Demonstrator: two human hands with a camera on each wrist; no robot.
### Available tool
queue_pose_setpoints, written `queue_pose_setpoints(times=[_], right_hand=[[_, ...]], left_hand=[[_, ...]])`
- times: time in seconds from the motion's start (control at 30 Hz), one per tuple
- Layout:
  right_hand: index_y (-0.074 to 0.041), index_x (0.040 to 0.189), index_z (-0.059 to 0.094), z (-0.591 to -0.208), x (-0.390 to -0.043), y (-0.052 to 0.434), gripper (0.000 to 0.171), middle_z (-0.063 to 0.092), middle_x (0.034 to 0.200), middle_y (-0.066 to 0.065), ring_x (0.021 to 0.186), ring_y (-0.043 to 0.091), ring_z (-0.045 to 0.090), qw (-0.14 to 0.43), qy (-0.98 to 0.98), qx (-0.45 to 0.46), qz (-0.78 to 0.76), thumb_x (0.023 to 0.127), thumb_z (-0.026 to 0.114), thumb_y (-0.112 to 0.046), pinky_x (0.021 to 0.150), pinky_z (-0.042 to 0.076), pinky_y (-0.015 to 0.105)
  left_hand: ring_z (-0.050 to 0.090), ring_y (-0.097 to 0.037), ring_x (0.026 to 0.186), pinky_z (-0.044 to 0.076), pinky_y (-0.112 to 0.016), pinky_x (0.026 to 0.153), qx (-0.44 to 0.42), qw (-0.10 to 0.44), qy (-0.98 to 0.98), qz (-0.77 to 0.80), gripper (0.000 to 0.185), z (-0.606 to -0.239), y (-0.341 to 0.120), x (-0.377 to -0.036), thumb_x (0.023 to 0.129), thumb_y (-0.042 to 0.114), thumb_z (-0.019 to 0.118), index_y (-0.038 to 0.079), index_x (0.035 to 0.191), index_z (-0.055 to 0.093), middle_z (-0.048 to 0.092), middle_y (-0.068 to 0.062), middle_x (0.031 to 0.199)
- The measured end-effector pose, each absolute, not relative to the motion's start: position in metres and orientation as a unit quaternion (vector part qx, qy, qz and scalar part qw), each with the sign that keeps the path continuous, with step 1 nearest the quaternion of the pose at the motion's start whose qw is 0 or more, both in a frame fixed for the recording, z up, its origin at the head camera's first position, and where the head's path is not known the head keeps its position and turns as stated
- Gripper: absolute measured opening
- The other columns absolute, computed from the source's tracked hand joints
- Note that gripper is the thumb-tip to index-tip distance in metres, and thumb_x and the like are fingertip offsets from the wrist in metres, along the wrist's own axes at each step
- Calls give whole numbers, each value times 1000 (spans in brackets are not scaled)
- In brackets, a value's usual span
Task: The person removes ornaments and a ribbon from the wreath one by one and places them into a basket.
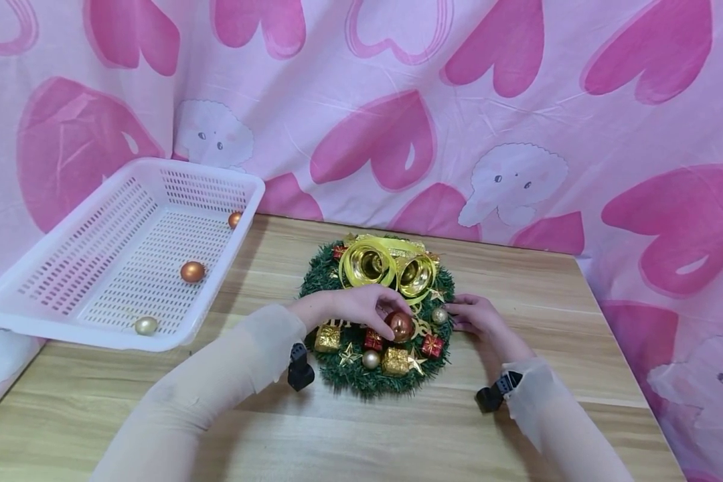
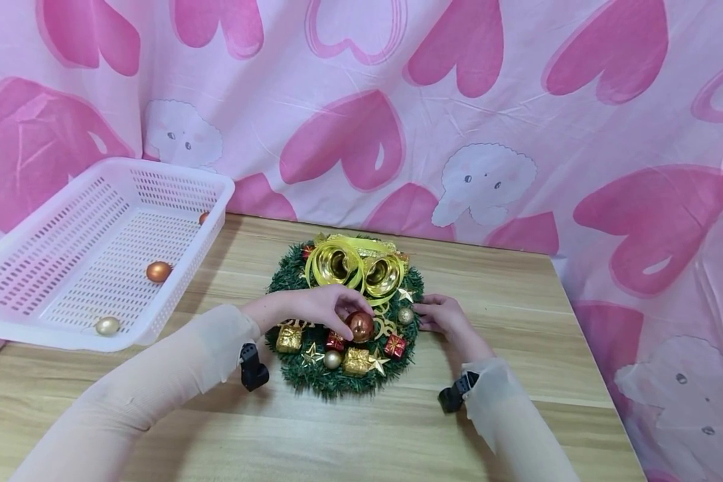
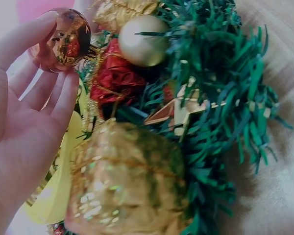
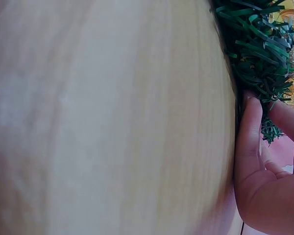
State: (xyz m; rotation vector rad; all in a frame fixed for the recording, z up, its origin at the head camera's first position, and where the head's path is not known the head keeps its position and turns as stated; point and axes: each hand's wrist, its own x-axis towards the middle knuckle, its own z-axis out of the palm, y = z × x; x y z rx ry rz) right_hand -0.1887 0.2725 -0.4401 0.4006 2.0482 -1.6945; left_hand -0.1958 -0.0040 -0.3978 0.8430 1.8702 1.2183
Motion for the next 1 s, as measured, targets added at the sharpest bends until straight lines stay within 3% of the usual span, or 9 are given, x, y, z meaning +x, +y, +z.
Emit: queue_pose_setpoints(times=[0.4, 0.8, 1.0], right_hand=[[-2, 104, 50, -442, -187, 274, 15, 62, 70, -9, 55, 2, 55, 222, 740, 133, -621, 90, 55, -2, 56, 52, 18], [-1, 107, 50, -441, -188, 275, 20, 62, 71, -9, 59, 3, 56, 222, 747, 131, -612, 89, 58, -4, 59, 53, 18], [5, 117, 47, -441, -188, 275, 32, 61, 72, -9, 60, 3, 56, 222, 750, 135, -609, 89, 58, -5, 59, 53, 18]], left_hand=[[61, -18, 101, 52, -27, 89, 308, 337, 735, 502, 54, -373, -20, -202, 74, 3, 75, 8, 124, 56, 59, -7, 120], [60, -20, 106, 51, -28, 91, 310, 286, 748, 513, 53, -361, -45, -211, 76, 5, 74, 8, 126, 55, 59, -8, 122], [59, -22, 108, 51, -28, 91, 315, 261, 751, 518, 54, -358, -56, -214, 76, 5, 73, 4, 126, 54, 58, -11, 123]])
